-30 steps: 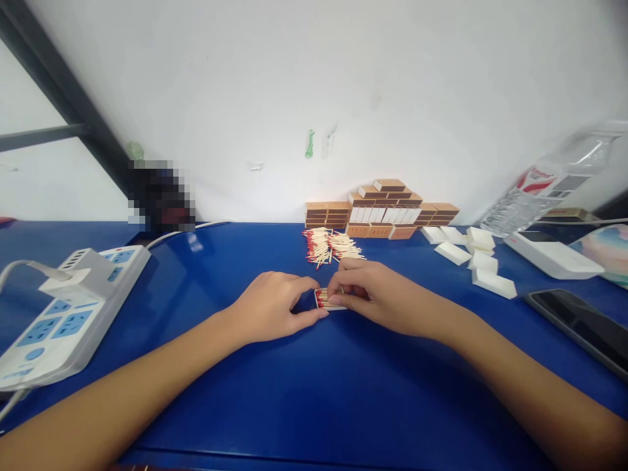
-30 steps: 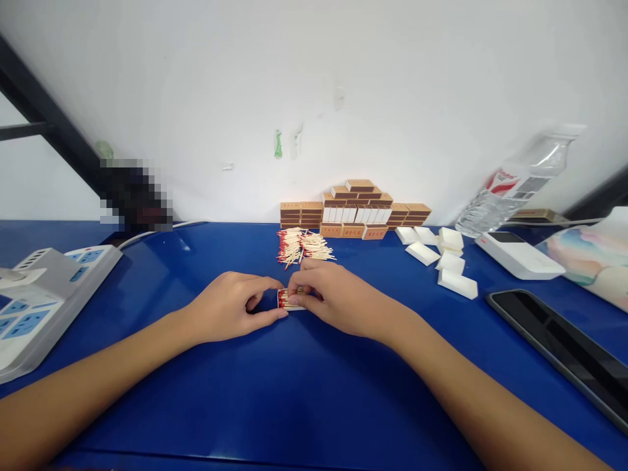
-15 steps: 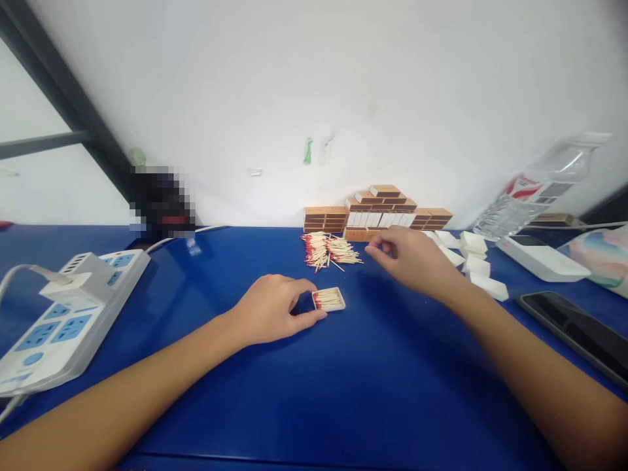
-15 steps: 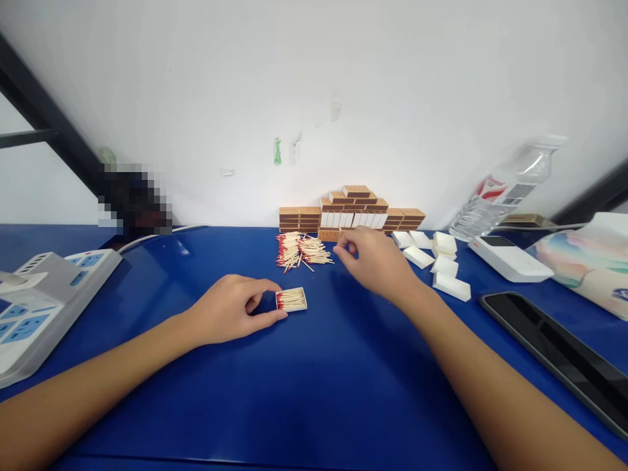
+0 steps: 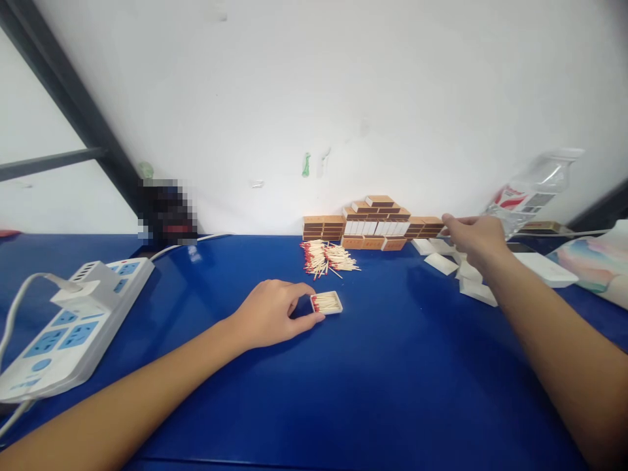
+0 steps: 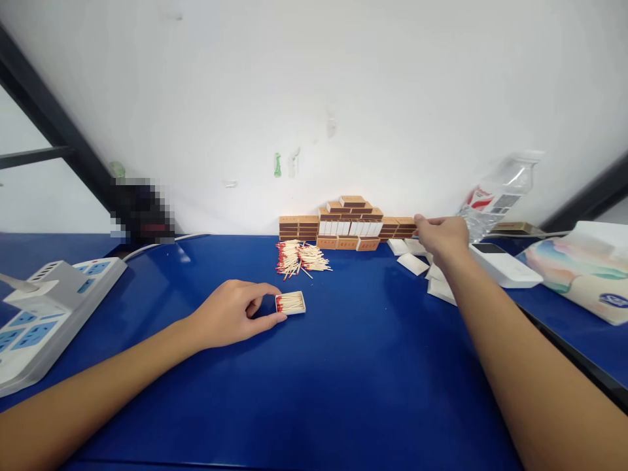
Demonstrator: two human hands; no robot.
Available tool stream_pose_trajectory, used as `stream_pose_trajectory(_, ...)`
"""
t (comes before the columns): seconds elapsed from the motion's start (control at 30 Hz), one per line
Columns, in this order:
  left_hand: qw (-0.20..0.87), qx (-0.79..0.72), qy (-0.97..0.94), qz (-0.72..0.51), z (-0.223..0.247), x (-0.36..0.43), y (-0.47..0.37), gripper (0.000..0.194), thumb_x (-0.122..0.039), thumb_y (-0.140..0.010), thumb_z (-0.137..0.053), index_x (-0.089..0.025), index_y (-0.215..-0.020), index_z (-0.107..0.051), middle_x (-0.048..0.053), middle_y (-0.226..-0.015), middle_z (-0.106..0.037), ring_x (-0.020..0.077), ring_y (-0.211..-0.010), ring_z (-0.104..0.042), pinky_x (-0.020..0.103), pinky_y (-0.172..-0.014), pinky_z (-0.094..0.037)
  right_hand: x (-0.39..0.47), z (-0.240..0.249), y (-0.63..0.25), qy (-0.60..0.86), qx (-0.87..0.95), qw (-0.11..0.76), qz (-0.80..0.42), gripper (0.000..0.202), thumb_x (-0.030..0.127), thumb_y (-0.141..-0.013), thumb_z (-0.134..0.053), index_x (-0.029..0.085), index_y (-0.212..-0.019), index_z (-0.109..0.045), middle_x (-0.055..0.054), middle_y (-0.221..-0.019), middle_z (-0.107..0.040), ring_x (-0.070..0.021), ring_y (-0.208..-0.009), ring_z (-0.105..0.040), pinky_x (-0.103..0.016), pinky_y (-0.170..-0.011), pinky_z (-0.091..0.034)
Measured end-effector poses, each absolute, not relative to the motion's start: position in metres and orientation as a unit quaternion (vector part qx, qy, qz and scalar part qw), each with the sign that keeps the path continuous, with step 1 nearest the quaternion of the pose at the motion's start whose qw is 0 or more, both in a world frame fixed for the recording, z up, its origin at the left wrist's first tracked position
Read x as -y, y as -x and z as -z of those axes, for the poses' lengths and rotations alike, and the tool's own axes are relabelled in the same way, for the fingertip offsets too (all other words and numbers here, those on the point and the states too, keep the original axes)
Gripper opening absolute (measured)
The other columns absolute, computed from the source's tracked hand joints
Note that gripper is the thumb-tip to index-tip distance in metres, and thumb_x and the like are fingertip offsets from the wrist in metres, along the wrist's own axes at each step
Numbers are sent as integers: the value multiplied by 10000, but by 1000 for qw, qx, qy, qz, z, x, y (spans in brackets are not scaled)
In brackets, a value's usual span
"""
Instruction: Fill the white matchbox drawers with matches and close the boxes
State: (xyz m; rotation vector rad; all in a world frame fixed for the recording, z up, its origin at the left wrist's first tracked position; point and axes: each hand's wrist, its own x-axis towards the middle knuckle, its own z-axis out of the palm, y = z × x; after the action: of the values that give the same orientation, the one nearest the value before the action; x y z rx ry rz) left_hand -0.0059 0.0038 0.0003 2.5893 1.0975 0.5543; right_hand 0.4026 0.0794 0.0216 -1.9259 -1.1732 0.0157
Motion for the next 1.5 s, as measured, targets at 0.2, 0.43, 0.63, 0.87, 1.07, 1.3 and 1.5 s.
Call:
stream_pose_trajectory(0.2, 113, -364, -890, -249, 4, -7, 8, 335, -497, -943, -693, -221, -1127, -747, -81, -576, -507, 97, -508, -484, 256, -556, -338, -76, -27, -395, 804, 317, 486, -128, 209, 255, -858, -748, 159, -719, -625, -32, -619, -558, -146, -582, -484, -358, -581, -384)
stream_pose_trajectory(0.43, 92, -360, -885, -280, 5, -12, 9, 318, -470, -937, -716, -213, -1122, -745, -71, -611, -550, 98, -527, -515, 248, -560, -398, -81, -29, -400, 762, 277, 563, -163, 261, 238, -868, -757, 180, -704, -563, -33, -678, -574, -135, -591, -504, -336, -555, -379)
stream_pose_trajectory(0.63, 46, -358, -865, -348, 4, -14, 8, 317, -445, -930, -737, -192, -1121, -744, -26, -728, -681, 121, -607, -606, 253, -574, -473, -62, -45, -368, 693, 322, 641, -70, 226, 302, -950, -655, 192, -765, -585, 3, -677, -547, -122, -570, -485, -299, -532, -368)
stream_pose_trajectory(0.87, 21, -372, -845, -383, 3, -17, 11, 328, -433, -938, -744, -215, -1183, -741, -3, -910, -792, 133, -688, -702, 245, -583, -529, -15, -30, -257, 517, 647, 464, -315, 444, 602, -857, -748, 186, -733, -656, 1, -634, -591, -110, -544, -457, -257, -509, -337)
stream_pose_trajectory(1.07, 27, -385, -841, -378, -1, -15, 10, 367, -461, -969, -706, -225, -1249, -727, 20, -1012, -818, 156, -747, -750, 253, -610, -568, -9, -27, -253, 488, 676, 432, -343, 511, 669, -920, -658, 204, -722, -580, 29, -608, -500, -101, -532, -394, -260, -498, -296)
stream_pose_trajectory(1.3, 25, -382, -847, -368, 2, -17, 13, 391, -473, -964, -712, -217, -1260, -721, 31, -1050, -821, 169, -786, -767, 274, -671, -605, -9, -28, -260, 465, 693, 408, -370, 518, 679, -934, -641, 209, -731, -564, 24, -615, -511, -104, -541, -443, -251, -491, -332)
stream_pose_trajectory(1.5, 22, -381, -854, -353, 2, -18, 14, 391, -478, -966, -710, -215, -1255, -717, 18, -1029, -818, 154, -727, -743, 264, -643, -576, -14, -22, -265, 451, 692, 399, -400, 522, 677, -951, -620, 209, -729, -552, 26, -630, -523, -96, -538, -460, -240, -481, -349)
